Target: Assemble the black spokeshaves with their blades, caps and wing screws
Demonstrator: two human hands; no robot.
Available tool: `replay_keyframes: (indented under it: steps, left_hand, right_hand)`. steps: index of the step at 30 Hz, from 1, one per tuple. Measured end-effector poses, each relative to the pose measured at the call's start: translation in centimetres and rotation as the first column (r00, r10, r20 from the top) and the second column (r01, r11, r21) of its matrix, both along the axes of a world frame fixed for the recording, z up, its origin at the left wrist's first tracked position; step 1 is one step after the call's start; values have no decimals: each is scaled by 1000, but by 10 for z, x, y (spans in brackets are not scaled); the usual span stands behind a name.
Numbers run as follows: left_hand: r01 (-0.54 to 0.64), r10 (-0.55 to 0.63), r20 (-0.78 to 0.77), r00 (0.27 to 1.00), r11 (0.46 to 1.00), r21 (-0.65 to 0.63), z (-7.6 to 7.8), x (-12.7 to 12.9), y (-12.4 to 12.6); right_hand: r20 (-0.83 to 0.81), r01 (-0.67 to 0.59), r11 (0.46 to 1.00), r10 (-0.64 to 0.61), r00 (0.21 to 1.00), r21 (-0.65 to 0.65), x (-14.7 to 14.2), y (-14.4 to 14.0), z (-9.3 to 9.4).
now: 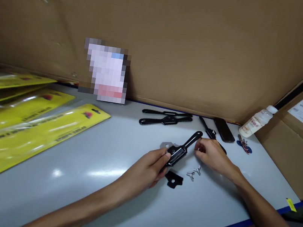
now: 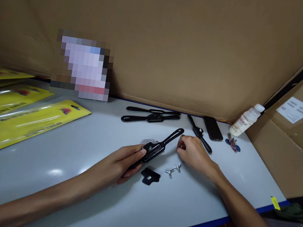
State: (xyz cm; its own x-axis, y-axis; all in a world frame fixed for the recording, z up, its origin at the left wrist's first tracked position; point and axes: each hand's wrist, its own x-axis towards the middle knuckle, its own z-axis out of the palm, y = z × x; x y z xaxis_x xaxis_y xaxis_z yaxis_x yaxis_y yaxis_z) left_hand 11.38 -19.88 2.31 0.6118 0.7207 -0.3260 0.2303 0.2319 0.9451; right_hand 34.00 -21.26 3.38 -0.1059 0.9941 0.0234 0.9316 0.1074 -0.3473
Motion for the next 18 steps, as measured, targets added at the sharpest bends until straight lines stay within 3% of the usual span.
replay_keyframes:
  steps: [3,5,8,11,14,18]
  left_hand:
    - [11,-10,31,999,1000,-15,0,0,0]
    - [23,-22,56,998,1000,-7,-1,0,1]
    - [34,-34,64,997,999,5,-5,1,2]
    - [45,-46,67,997,999,13,-9,1,3]
    - [67,-71,61,996,995,75,-10,1,3]
    - [97,-102,34,994,988,116,-8,2,3]
  right_hand:
    - [-43,13,999,-15,999,-47,2,-3,9]
    - [-159,-20,997,9,987,-68,3,-6,18]
    - [-458,-59,998,35,888,-37,0,-13,33]
    - [-616,-37,999,45,786,26,-10,-21,41]
    - [-627,-18,998,54,777,64,-21,-28,42]
    - [-534,-6,984,100,839,176,-33,-27,38]
